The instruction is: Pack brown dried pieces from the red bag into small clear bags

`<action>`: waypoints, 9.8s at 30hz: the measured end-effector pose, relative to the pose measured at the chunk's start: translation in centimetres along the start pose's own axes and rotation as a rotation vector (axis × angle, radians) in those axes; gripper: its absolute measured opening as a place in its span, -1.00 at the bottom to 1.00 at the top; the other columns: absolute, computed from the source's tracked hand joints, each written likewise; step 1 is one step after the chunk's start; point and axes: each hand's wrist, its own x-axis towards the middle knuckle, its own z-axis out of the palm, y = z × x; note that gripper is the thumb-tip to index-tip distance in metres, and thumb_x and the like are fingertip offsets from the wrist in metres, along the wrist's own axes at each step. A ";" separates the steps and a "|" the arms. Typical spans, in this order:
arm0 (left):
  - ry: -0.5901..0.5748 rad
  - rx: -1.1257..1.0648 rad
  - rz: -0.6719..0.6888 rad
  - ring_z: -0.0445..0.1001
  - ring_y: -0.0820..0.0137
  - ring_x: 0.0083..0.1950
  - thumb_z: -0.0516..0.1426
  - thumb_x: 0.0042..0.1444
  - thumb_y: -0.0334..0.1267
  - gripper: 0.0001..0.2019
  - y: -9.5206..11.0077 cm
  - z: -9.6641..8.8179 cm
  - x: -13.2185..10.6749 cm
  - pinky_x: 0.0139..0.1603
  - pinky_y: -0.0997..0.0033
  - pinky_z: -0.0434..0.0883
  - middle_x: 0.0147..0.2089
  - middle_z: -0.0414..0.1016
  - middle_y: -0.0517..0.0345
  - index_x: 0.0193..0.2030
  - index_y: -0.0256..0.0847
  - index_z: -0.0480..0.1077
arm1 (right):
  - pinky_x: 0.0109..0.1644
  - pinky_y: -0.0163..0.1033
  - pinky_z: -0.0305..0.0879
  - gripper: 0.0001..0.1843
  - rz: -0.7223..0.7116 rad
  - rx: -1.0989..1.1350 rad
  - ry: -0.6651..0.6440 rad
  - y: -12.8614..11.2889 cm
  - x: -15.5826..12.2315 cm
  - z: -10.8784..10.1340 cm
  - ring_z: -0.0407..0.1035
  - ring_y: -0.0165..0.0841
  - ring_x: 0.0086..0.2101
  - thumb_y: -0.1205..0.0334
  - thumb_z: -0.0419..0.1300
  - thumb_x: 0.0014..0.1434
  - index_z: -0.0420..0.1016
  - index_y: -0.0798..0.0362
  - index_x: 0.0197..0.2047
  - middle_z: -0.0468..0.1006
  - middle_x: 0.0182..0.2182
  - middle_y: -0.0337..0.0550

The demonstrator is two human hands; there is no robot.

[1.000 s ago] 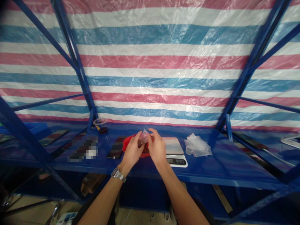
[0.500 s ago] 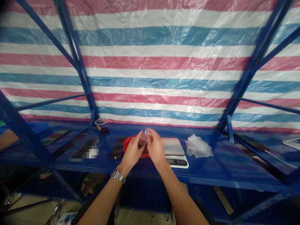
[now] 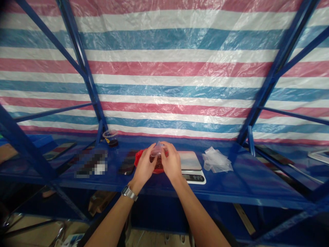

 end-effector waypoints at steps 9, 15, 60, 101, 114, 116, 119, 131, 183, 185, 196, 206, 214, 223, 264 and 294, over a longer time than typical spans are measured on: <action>-0.004 0.018 0.015 0.52 0.22 0.22 0.15 0.26 -0.44 -0.46 -0.2 0.2 -0.1 0.28 0.12 0.45 0.20 0.53 -0.05 0.37 -0.10 0.26 | 0.10 -0.06 0.44 -0.67 0.025 0.013 -0.017 0.3 0.2 -0.4 0.55 -0.20 -0.09 0.19 0.08 0.36 0.52 0.01 0.11 0.64 -0.05 -0.02; 0.013 0.033 -0.061 0.49 0.18 0.26 0.12 0.29 -0.40 -0.49 0.0 -0.4 0.1 0.29 0.07 0.44 0.26 0.49 -0.09 0.36 -0.11 0.26 | 0.16 -0.01 0.38 -0.54 0.012 -0.155 -0.125 1.3 0.4 -1.7 0.49 -0.15 -0.01 0.10 0.14 0.34 0.39 -0.01 0.27 0.58 0.03 0.00; -0.048 -0.103 -0.095 0.51 0.23 0.24 0.13 0.30 -0.34 -0.47 -0.3 -1.1 -0.1 0.25 0.12 0.43 0.28 0.48 -0.09 0.39 -0.07 0.21 | 0.10 0.05 0.31 -0.74 -0.058 -0.429 0.015 1.8 0.3 -4.1 0.34 -0.07 -0.05 0.14 0.10 0.36 0.57 0.00 -0.03 0.53 -0.10 0.01; 0.044 -0.364 -0.313 0.58 0.31 0.02 0.07 0.14 -0.46 -0.72 -1.9 -1.0 0.8 0.17 0.23 0.45 -0.02 0.63 0.03 -0.04 -0.21 0.49 | 0.14 -0.06 0.33 -0.69 -0.146 -0.491 -0.424 3.4 -0.1 -5.0 0.44 -0.14 -0.02 0.14 0.24 0.28 0.53 -0.07 0.08 0.53 0.03 -0.02; 0.164 -0.252 -0.314 0.60 0.26 -0.02 0.06 0.10 -0.49 -0.70 -2.7 -1.9 2.1 0.16 0.22 0.46 -0.08 0.65 0.01 -0.10 -0.23 0.53 | 0.07 -0.13 0.36 -0.62 0.006 -0.238 -0.110 4.6 2.9 -2.2 0.50 -0.22 -0.14 0.43 -0.05 0.29 0.57 0.01 -0.07 0.56 -0.14 -0.04; 0.122 -0.250 -0.317 0.61 0.25 -0.03 0.07 0.11 -0.49 -0.71 -2.7 -2.1 1.9 0.15 0.22 0.47 -0.09 0.67 0.02 -0.10 -0.23 0.55 | 0.03 -0.14 0.38 -0.59 0.002 -0.238 -0.147 4.4 2.6 -2.2 0.50 -0.23 -0.19 0.47 -0.06 0.26 0.59 0.01 -0.12 0.54 -0.17 -0.05; 0.177 -0.232 -0.306 0.60 0.26 0.03 0.07 0.18 -0.42 -0.69 -2.7 -2.5 1.7 0.18 0.23 0.46 0.00 0.66 0.02 0.01 -0.21 0.53 | 0.06 -0.15 0.37 -0.58 -0.019 -0.208 -0.061 4.0 2.3 -2.5 0.49 -0.23 -0.14 0.48 -0.06 0.25 0.58 0.02 -0.07 0.53 -0.11 -0.04; 0.146 0.197 -0.250 0.54 0.17 0.06 0.11 0.25 -0.34 -0.54 -0.6 -3.9 0.6 0.11 0.14 0.51 0.10 0.42 -0.10 0.30 -0.17 0.35 | 0.02 -0.18 0.36 -0.60 0.007 -0.275 -0.089 2.1 1.3 -3.8 0.48 -0.24 -0.12 0.54 -0.02 0.17 0.50 0.01 -0.07 0.53 -0.10 -0.08; 0.034 0.279 0.061 0.19 0.08 0.24 0.10 0.08 -0.54 -0.57 1.4 -3.2 -1.1 0.33 -0.07 0.25 0.22 0.20 -0.03 0.03 -0.05 0.47 | -0.37 -0.30 0.18 -0.68 0.045 -1.015 -0.754 3.0 -4.9 -15.3 0.53 -0.30 -0.34 0.39 0.03 0.32 0.61 -0.02 -0.11 0.57 -0.13 -0.08; 0.024 0.285 0.073 0.20 0.09 0.24 0.09 0.08 -0.55 -0.57 1.6 -3.1 -1.2 0.33 -0.05 0.25 0.22 0.20 -0.03 0.03 -0.05 0.47 | -0.40 -0.30 0.14 -0.71 0.046 -1.055 -0.763 2.8 -4.9 -14.7 0.54 -0.29 -0.35 0.42 0.04 0.32 0.59 0.00 -0.11 0.57 -0.14 -0.05; 0.051 0.335 0.095 0.23 0.05 0.25 0.11 0.08 -0.54 -0.57 2.8 -2.5 -1.3 0.29 -0.09 0.30 0.21 0.27 -0.04 0.02 -0.04 0.50 | -0.34 -0.28 0.23 -0.70 -0.010 -1.022 -0.662 4.7 -6.1 -14.8 0.53 -0.32 -0.37 0.45 0.04 0.30 0.53 -0.01 -0.06 0.54 -0.14 -0.06; -0.135 0.193 0.429 0.36 0.18 0.10 0.05 0.13 -0.57 -0.61 3.6 1.3 -5.6 0.12 0.10 0.42 0.08 0.39 -0.05 -0.01 -0.09 0.47 | -0.34 -0.28 0.36 -0.54 0.094 -0.799 -0.649 6.1 -6.8 -16.6 0.56 -0.32 -0.37 0.40 -0.03 0.28 0.56 -0.20 0.05 0.54 -0.12 -0.15; -0.188 0.137 0.648 0.39 0.32 -0.14 0.14 0.08 -0.57 -0.72 4.8 3.7 -8.0 -0.10 0.30 0.40 -0.12 0.49 0.11 -0.19 -0.07 0.46 | -0.35 -0.16 0.50 -0.37 0.042 -0.979 -0.609 7.2 -9.2 -16.4 0.58 -0.22 -0.39 0.42 0.03 0.16 0.48 -0.29 0.21 0.60 -0.01 -0.02; -0.223 0.051 0.634 0.41 0.40 -0.19 0.19 0.30 -0.30 -0.93 4.0 6.2 -9.0 -0.18 0.41 0.42 -0.22 0.52 0.20 -0.25 -0.11 0.43 | -0.38 -0.14 0.57 -0.44 0.030 -0.889 -0.592 7.7 -9.2 -17.4 0.63 -0.14 -0.33 0.29 0.06 0.20 0.52 -0.25 0.22 0.64 -0.01 0.00; -0.546 -0.155 0.454 0.40 0.41 -0.23 0.00 0.22 -0.61 -0.74 3.8 1.6 -5.6 -0.19 0.43 0.41 -0.24 0.49 0.18 -0.22 -0.18 0.38 | -0.53 -0.32 0.24 -0.66 0.252 -0.925 -0.393 5.6 -7.4 -17.0 0.49 -0.40 -0.52 0.22 0.04 0.31 0.66 -0.18 -0.14 0.59 -0.24 -0.22; -0.328 -0.104 0.485 0.39 0.38 -0.26 -0.02 0.27 -0.56 -0.76 4.7 3.9 -6.6 -0.22 0.38 0.38 -0.27 0.47 0.13 -0.24 -0.20 0.41 | -0.50 -0.35 -0.05 -0.70 0.347 -0.963 -0.279 4.2 -6.3 -14.6 0.36 -0.51 -0.53 0.29 0.11 0.34 0.68 -0.08 -0.29 0.55 -0.30 -0.25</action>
